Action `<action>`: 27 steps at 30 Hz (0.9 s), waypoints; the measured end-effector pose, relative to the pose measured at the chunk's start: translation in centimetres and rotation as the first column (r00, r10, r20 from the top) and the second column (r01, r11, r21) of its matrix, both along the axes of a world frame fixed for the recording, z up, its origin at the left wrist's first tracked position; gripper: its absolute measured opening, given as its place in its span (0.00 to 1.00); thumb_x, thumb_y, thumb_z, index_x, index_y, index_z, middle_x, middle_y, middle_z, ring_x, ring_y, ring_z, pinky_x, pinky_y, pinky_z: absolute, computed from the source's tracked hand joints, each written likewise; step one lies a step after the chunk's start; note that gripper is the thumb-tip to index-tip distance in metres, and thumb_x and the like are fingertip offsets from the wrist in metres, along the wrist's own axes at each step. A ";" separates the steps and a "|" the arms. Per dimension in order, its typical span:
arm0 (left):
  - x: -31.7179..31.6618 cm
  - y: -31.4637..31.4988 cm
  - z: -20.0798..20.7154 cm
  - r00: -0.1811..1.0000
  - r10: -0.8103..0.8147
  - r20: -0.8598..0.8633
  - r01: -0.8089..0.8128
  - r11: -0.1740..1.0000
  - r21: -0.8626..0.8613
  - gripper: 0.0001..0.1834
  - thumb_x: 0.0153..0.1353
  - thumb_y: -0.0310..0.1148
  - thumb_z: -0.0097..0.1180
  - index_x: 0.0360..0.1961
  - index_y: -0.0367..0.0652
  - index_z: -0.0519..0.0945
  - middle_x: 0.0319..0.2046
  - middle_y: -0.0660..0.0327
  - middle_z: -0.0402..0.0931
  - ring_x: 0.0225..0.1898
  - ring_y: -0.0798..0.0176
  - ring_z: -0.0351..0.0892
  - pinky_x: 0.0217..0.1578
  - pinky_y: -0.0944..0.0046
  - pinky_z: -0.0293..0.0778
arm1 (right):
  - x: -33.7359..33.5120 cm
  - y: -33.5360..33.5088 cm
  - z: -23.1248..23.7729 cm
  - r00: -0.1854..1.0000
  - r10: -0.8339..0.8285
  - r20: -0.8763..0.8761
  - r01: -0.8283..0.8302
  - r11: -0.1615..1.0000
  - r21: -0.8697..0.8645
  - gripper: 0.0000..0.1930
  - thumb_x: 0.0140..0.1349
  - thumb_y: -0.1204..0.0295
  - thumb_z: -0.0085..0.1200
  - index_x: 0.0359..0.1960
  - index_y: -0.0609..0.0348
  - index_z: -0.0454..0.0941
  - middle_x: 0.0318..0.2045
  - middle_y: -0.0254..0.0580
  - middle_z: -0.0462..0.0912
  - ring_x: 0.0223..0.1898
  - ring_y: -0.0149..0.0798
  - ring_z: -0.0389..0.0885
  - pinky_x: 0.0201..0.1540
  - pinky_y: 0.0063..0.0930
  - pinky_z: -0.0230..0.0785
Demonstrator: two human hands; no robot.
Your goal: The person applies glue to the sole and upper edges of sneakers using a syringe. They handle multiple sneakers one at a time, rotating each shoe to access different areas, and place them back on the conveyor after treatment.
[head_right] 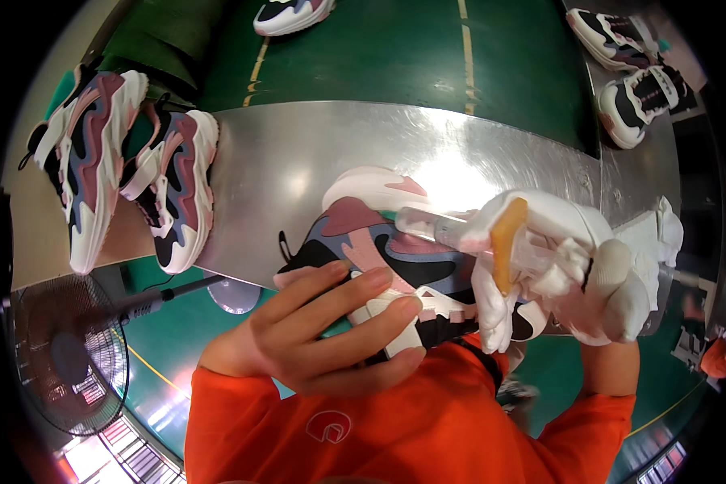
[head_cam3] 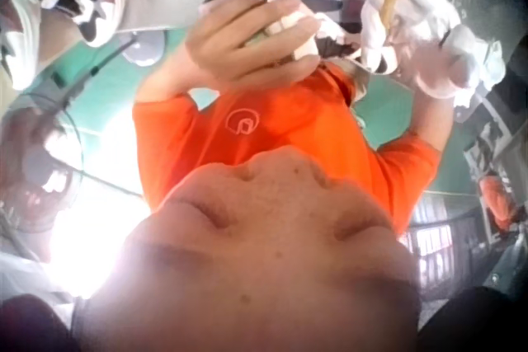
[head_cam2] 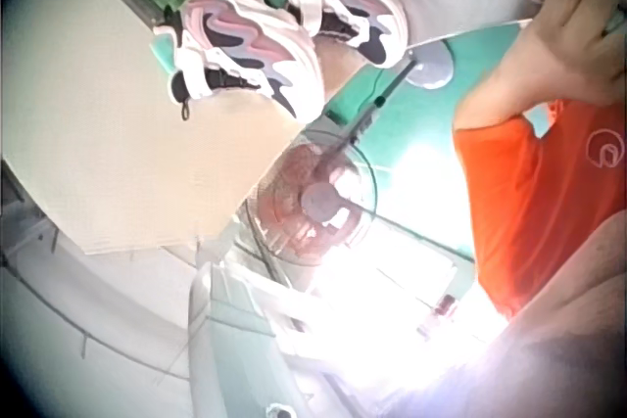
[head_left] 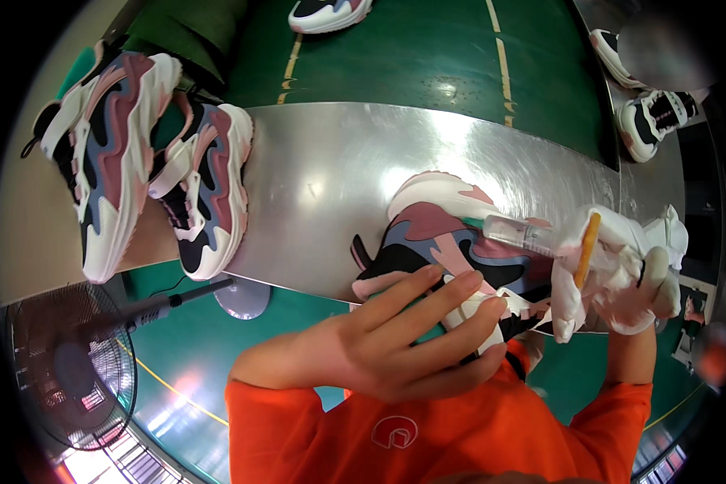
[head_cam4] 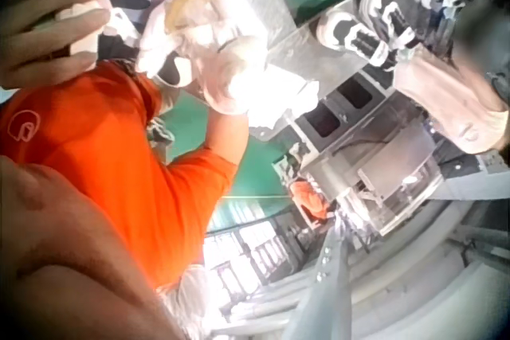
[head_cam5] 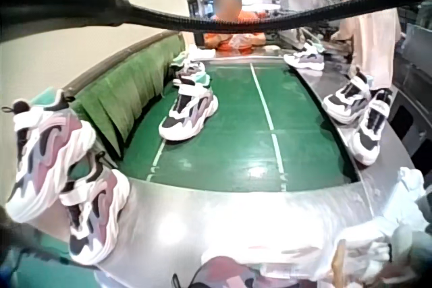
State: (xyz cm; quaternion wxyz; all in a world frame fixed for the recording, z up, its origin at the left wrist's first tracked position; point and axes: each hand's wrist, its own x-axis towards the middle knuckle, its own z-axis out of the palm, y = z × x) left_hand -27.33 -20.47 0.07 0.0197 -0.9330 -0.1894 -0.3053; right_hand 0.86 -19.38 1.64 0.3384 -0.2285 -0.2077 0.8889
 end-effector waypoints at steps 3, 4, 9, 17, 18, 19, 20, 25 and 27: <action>0.1 -0.2 -0.1 1.000 0.007 0.015 -0.007 1.000 0.003 0.11 0.53 0.36 0.59 0.38 0.66 0.77 0.43 0.71 0.80 0.43 0.61 0.81 0.45 0.63 0.74 | 3.1 1.2 -2.7 0.868 0.078 -0.490 -0.305 0.863 -0.403 0.34 0.64 0.55 0.43 0.65 0.68 0.52 0.38 0.49 0.76 0.21 0.31 0.71 0.22 0.21 0.66; 0.0 -0.3 0.0 1.000 0.009 0.011 -0.009 1.000 0.003 0.11 0.54 0.36 0.59 0.39 0.66 0.77 0.42 0.71 0.80 0.43 0.62 0.81 0.45 0.63 0.74 | 3.7 0.9 -2.8 0.778 -0.049 -0.626 -0.366 0.775 -0.516 0.34 0.63 0.54 0.42 0.63 0.67 0.53 0.37 0.47 0.75 0.21 0.31 0.70 0.22 0.21 0.64; 0.0 -0.2 0.1 0.999 0.024 -0.021 -0.024 1.000 0.015 0.13 0.55 0.36 0.58 0.41 0.68 0.76 0.42 0.73 0.80 0.45 0.62 0.80 0.45 0.62 0.73 | 3.1 -1.3 1.0 0.135 -0.843 -0.521 -0.858 0.164 -0.487 0.32 0.61 0.47 0.41 0.58 0.60 0.59 0.32 0.42 0.71 0.19 0.29 0.65 0.21 0.22 0.58; -0.1 -0.3 0.3 1.000 0.009 -0.030 -0.010 1.000 -0.024 0.12 0.55 0.36 0.58 0.40 0.67 0.76 0.45 0.71 0.79 0.48 0.61 0.78 0.46 0.62 0.73 | 3.2 -2.8 2.7 -0.013 -0.879 -0.477 -0.898 0.220 -0.381 0.32 0.57 0.35 0.39 0.49 0.49 0.67 0.24 0.32 0.66 0.16 0.27 0.57 0.20 0.23 0.49; -0.1 -0.3 0.3 0.999 0.012 -0.032 -0.013 1.000 -0.027 0.12 0.55 0.36 0.58 0.40 0.67 0.76 0.45 0.71 0.79 0.48 0.61 0.78 0.46 0.62 0.73 | 3.3 -2.9 2.8 -0.018 -0.881 -0.473 -0.902 0.219 -0.373 0.32 0.57 0.34 0.39 0.48 0.48 0.68 0.23 0.31 0.65 0.15 0.27 0.56 0.20 0.23 0.48; -0.1 -0.3 0.4 0.999 0.015 -0.034 -0.016 0.999 -0.030 0.12 0.55 0.36 0.58 0.41 0.67 0.76 0.45 0.71 0.79 0.48 0.61 0.78 0.46 0.62 0.73 | 3.3 -3.0 2.9 -0.025 -0.882 -0.471 -0.904 0.221 -0.366 0.33 0.56 0.33 0.39 0.46 0.47 0.70 0.22 0.30 0.64 0.15 0.26 0.55 0.20 0.23 0.46; -0.1 -0.4 0.4 0.999 0.018 -0.036 -0.019 0.999 -0.034 0.12 0.55 0.36 0.58 0.41 0.67 0.76 0.46 0.71 0.79 0.48 0.61 0.78 0.46 0.62 0.73 | 3.4 -3.1 3.0 -0.030 -0.883 -0.469 -0.906 0.223 -0.361 0.33 0.56 0.31 0.39 0.45 0.45 0.71 0.21 0.29 0.64 0.15 0.26 0.54 0.20 0.23 0.45; -0.2 -0.4 0.6 0.998 0.015 -0.057 -0.018 0.998 -0.053 0.14 0.54 0.35 0.59 0.41 0.66 0.76 0.46 0.70 0.79 0.48 0.61 0.78 0.47 0.62 0.74 | 4.1 -3.6 3.2 -0.053 -0.876 -0.479 -0.900 0.249 -0.357 0.34 0.55 0.28 0.40 0.43 0.43 0.74 0.20 0.26 0.64 0.14 0.25 0.52 0.20 0.24 0.43; -0.2 -0.4 0.7 0.998 0.019 -0.059 -0.022 0.998 -0.060 0.14 0.54 0.35 0.59 0.42 0.66 0.77 0.46 0.70 0.79 0.47 0.60 0.78 0.46 0.62 0.75 | 4.2 -3.7 3.2 -0.066 -0.878 -0.474 -0.906 0.252 -0.340 0.34 0.55 0.29 0.41 0.44 0.46 0.74 0.20 0.27 0.65 0.15 0.26 0.54 0.20 0.24 0.45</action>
